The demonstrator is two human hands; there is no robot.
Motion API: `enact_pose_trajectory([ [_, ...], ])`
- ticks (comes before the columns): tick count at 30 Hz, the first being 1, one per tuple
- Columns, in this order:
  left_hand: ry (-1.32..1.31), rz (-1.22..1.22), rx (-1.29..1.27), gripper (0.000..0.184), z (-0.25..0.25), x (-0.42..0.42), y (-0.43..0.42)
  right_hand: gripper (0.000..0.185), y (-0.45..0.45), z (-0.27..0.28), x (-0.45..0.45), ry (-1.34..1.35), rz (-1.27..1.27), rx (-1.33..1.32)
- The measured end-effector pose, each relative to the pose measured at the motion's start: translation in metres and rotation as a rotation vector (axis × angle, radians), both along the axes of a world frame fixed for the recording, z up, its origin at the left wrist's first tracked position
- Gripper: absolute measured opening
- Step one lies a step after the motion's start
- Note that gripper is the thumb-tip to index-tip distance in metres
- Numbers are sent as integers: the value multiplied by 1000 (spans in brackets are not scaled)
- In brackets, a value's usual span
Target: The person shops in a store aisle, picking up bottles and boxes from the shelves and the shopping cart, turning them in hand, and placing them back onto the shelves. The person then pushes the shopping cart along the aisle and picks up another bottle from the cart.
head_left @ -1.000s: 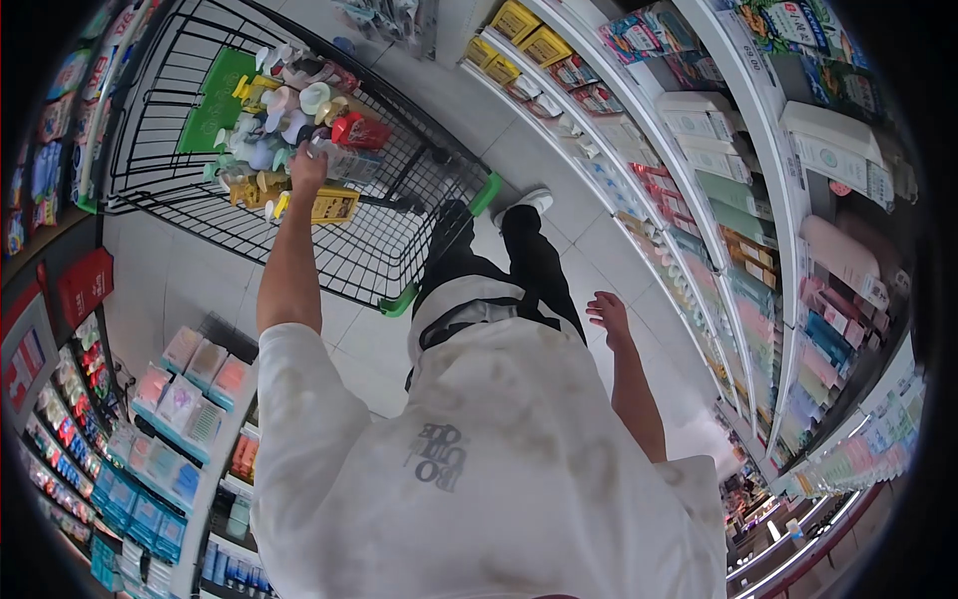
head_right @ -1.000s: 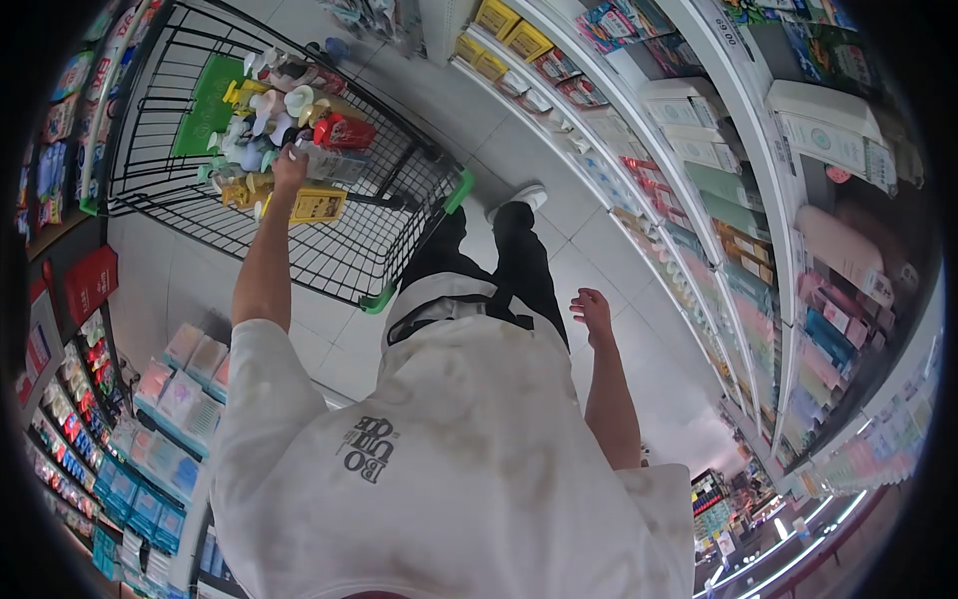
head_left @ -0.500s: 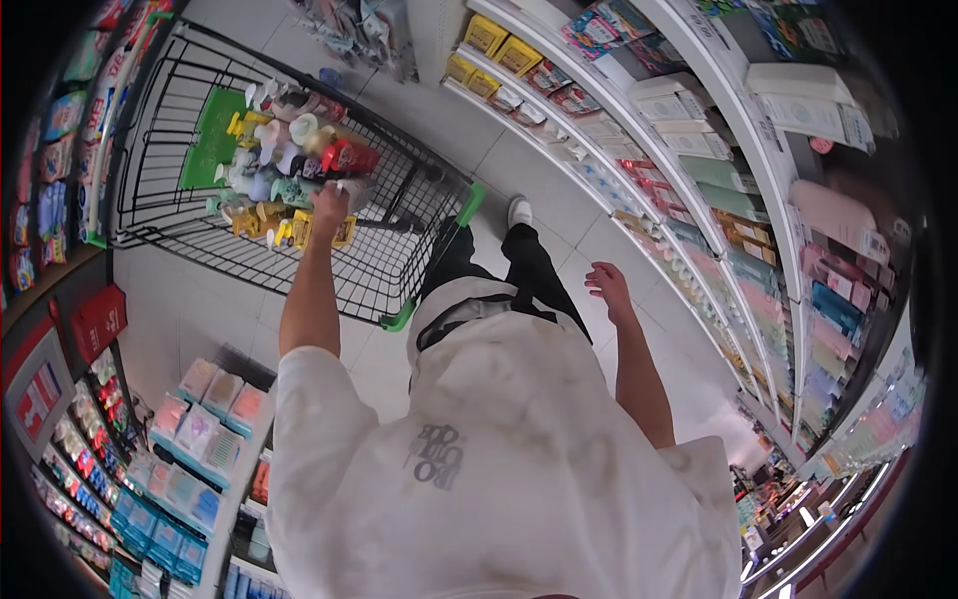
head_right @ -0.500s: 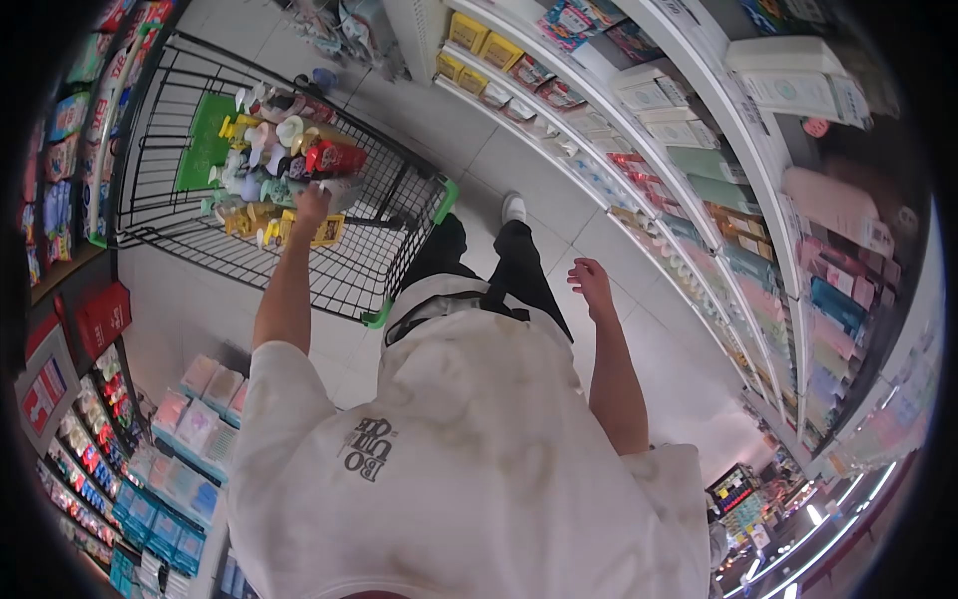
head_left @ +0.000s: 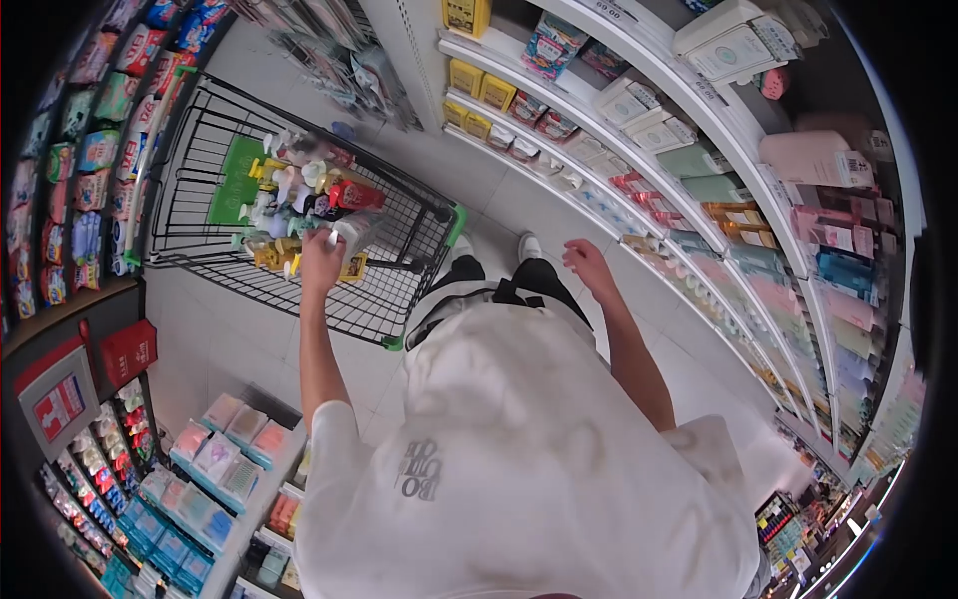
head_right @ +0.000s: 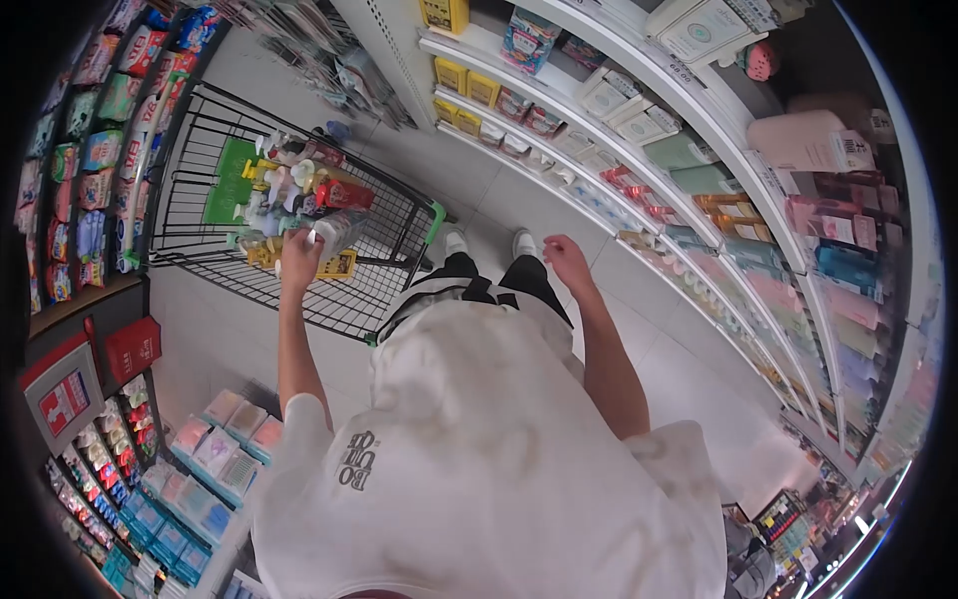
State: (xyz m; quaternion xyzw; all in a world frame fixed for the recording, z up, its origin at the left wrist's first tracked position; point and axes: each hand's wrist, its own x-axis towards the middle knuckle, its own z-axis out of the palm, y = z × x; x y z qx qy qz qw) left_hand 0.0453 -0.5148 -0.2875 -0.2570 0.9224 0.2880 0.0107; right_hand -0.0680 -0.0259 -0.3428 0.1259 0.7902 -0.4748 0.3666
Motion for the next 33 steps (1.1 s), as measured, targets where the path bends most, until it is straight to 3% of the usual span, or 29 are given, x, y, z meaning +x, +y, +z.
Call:
enact_pose_trajectory([
  [4,99,-128,-77,16,108,-17,35,28,-66,32,-33,379,224,-180],
  [7,192,-159,-53,14,170,-26,63,33,-113,101,-44,390,353,-263],
  [9,207,-140,146,11,207,-33,85,45,-132,143,-43,701,499,-361],
  [11,250,-157,165,10,237,-38,109,54,-142,186,-43,830,532,-412],
  [15,382,-346,191,9,249,-47,135,71,-150,231,-45,1137,648,-477],
  [20,248,-476,401,12,267,-67,168,75,-140,217,-44,945,694,-479],
  [22,246,-529,369,18,264,-73,169,78,-132,207,-39,863,539,-584],
  [24,283,-473,500,29,267,-75,180,79,-126,199,-40,828,441,-616],
  [25,368,-452,692,35,270,-75,187,81,-123,196,-39,792,339,-648],
  [26,365,-445,695,35,271,-74,187,81,-119,196,-38,784,342,-649],
  [28,682,-454,903,40,270,-77,184,82,-109,206,-43,597,3,-931],
  [29,744,-476,896,42,262,-79,179,82,-103,215,-47,596,8,-930],
  [31,702,-411,882,46,246,-79,188,88,-93,236,-55,401,-112,-1369],
  [32,657,-349,869,51,237,-79,197,76,-92,239,-56,331,-158,-1447],
  [33,590,-386,952,54,224,-79,209,67,-95,242,-66,313,-26,-1643],
])
